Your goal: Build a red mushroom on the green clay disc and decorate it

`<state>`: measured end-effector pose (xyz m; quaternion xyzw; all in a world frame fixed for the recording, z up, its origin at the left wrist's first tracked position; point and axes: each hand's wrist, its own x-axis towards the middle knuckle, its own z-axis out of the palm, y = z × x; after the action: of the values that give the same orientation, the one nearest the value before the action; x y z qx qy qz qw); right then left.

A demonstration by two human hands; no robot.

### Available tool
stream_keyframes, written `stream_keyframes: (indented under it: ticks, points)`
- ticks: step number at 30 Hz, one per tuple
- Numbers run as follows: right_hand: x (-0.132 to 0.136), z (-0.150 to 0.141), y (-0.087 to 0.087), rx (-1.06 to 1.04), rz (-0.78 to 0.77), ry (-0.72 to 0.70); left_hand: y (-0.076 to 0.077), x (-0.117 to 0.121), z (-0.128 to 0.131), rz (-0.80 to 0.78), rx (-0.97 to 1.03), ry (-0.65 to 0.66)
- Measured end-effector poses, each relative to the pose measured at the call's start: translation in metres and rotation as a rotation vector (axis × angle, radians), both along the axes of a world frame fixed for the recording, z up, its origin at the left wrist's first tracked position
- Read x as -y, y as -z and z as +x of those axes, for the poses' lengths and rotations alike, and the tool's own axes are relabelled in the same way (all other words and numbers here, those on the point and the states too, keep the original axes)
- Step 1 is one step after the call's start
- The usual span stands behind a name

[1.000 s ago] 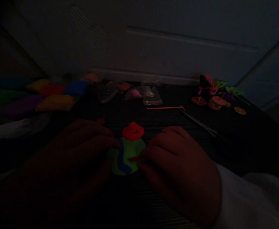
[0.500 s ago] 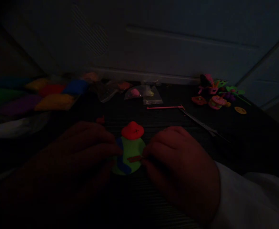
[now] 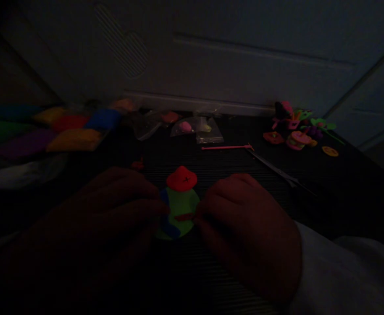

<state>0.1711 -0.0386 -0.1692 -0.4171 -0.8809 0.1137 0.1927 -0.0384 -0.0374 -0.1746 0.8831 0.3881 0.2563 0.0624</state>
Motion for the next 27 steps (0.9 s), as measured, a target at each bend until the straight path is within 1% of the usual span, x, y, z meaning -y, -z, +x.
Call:
stream_keyframes:
  ticks: [7,11,18,27]
  points:
    - [-0.0015,-0.0006,0.0012,0.000,0.028,0.000,0.0001,0.0008,0.0001,0.005,-0.014,0.026]
    - [-0.0015,-0.0012,0.0015,0.013,0.022,0.000,-0.0014,0.0024,0.0011,-0.015,-0.034,0.002]
    - [-0.0007,-0.0003,0.0010,-0.002,0.020,0.010,0.0005,0.0011,-0.0014,0.006,-0.043,0.052]
    - [-0.0014,-0.0015,-0.0002,0.002,-0.006,0.009,0.0002,0.0006,-0.0008,-0.014,-0.044,0.056]
